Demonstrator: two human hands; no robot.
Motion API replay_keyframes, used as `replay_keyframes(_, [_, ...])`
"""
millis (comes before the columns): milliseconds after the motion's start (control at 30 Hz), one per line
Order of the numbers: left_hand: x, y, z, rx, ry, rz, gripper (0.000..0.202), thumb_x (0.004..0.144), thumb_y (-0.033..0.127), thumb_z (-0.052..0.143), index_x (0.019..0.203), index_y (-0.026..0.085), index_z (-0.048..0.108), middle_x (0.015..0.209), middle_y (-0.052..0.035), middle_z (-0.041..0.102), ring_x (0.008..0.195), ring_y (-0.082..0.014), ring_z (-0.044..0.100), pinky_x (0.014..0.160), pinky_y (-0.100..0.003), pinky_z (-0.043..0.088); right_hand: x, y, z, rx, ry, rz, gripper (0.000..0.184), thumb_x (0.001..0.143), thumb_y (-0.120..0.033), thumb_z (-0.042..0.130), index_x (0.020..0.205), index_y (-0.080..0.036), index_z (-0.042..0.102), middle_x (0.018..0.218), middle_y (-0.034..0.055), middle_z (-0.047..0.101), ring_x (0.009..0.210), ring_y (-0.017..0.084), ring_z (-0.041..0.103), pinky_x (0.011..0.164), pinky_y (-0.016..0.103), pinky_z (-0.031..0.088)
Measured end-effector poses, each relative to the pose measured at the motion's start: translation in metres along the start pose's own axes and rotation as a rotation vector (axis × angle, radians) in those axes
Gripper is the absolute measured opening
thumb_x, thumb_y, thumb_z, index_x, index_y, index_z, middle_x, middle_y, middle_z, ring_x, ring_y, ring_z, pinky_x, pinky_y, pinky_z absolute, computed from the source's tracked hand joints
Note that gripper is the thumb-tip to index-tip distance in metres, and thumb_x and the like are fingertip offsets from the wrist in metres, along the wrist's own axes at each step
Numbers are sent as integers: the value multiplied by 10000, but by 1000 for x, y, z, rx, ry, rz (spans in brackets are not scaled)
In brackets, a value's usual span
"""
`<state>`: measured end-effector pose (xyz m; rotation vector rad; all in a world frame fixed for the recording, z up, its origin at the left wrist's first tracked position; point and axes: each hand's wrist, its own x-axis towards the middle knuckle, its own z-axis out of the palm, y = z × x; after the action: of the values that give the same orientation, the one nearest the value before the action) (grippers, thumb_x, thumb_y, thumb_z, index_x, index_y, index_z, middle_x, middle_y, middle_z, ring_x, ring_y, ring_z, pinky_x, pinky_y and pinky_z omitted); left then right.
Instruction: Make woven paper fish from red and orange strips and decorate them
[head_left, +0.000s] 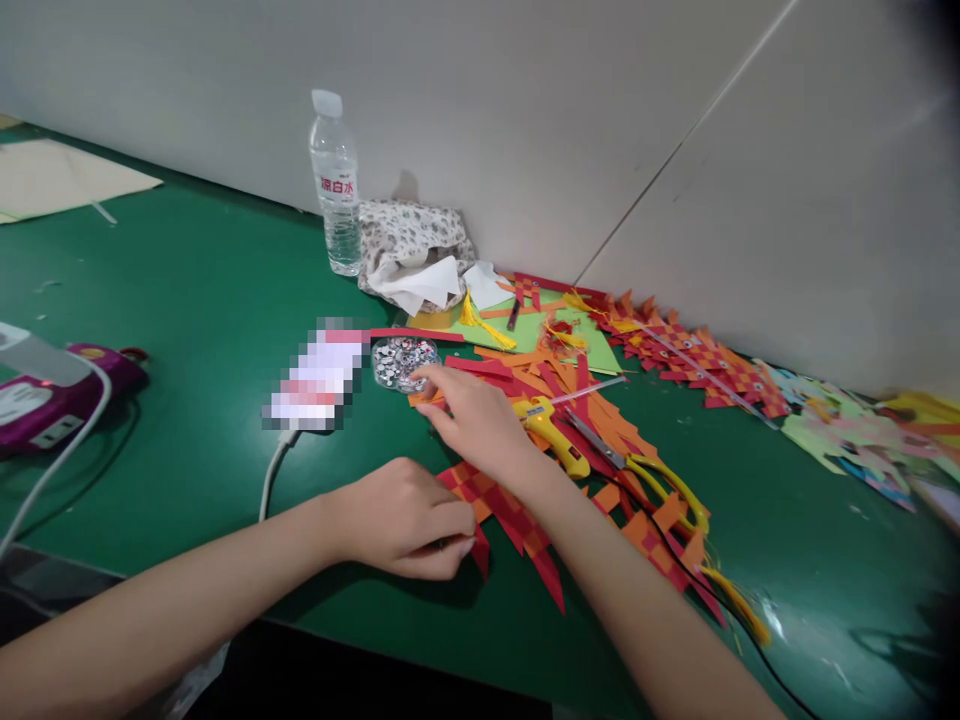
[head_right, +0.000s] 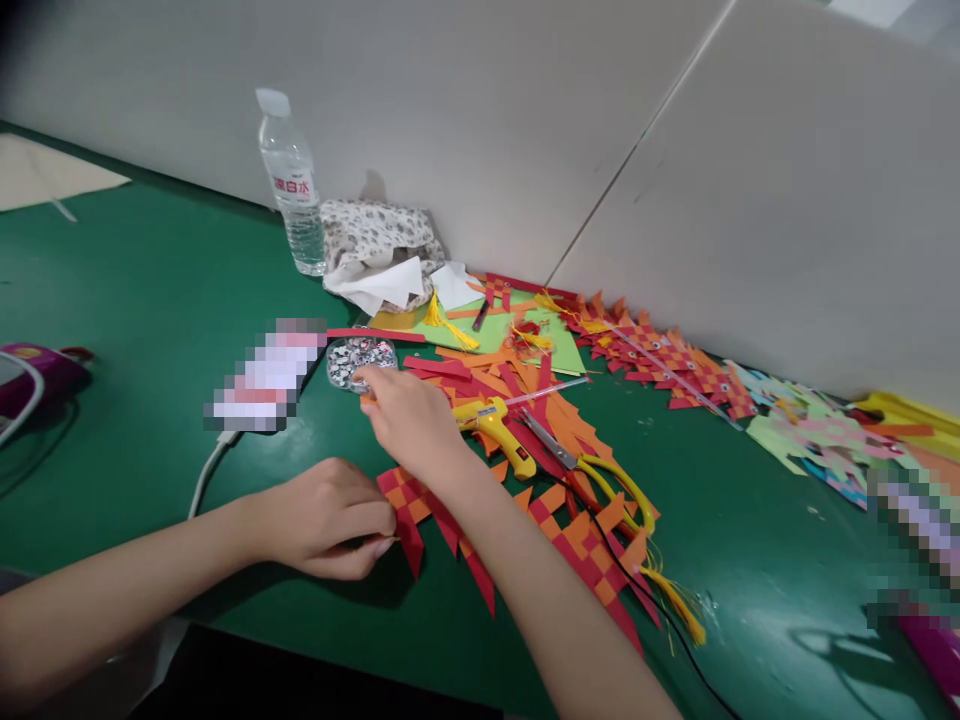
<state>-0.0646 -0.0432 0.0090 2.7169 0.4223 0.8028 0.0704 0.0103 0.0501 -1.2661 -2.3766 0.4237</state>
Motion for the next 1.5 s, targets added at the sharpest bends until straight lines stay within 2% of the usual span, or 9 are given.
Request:
replay_keyframes(233, [-2,-2,5,18,-37,45,131,853,206,441,791,199,556,616,6,611,527,-119,550,466,-265,348,-17,31,-13,-22,133,43,193,837,-326,585,695,-201,545,778,16,635,853,196,544,765,336,417])
replay_keyframes(467, [0,-4,6,24,-28,61,133,862,202,442,784,189,548,608,17,611,511,-115,539,462,-267,333,-16,24,-4,580,-7,137,160,783,-175,609,873,-225,488,788,-21,624,730,128,628,691,274,496])
replay_keyframes(667, [-2,-4,7,39,-41,62,132,866,212,443,792,187,550,624,20,619,532,-118,551,469,-274,341,-3,14,-7,512,51,138,166,930,-313,410,977,-222,541,596,-55,448,500,95,433,482,233,351])
replay_keyframes(833, [-3,-3,7,48,-39,66,134,860,207,438,780,189,544,608,23,610,516,-113,544,463,-272,342,0,8,-5,545,17,159,152,894,-351,489,971,-233,547,500,-88,328,433,88,336,429,227,277])
replay_keyframes(1000, [-3,-3,6,61,-39,70,142,862,216,437,765,189,538,601,21,599,511,-112,539,465,-270,351,0,1,-5,672,4,32,468,810,-89,464,1229,-296,463,859,-15,605,773,131,609,673,266,493])
replay_keyframes(1067, [-3,-3,6,62,-35,70,145,862,216,435,762,190,537,600,21,598,510,-112,534,465,-270,352,0,2,-6,648,-41,-66,444,727,5,402,1021,-259,604,1058,14,614,997,154,590,796,298,492])
replay_keyframes(1167, [-2,-3,6,69,-28,68,141,853,205,439,750,189,535,589,24,592,499,-111,524,459,-270,343,0,4,-6,625,-52,-63,280,672,11,381,647,-192,572,912,25,659,940,164,614,799,317,491])
replay_keyframes(1400, [-1,-3,6,67,-32,72,148,851,204,430,742,191,529,591,23,594,495,-111,523,456,-270,345,-3,-1,-9,698,-76,91,65,738,-149,554,750,-192,507,722,-25,559,656,103,533,630,249,446])
replay_keyframes(1500, [-1,-4,6,73,-33,71,142,847,204,435,742,189,530,587,24,591,493,-112,524,453,-273,341,-2,-2,-7,635,-39,113,153,761,-220,578,702,-207,437,642,-55,471,572,86,442,536,224,373])
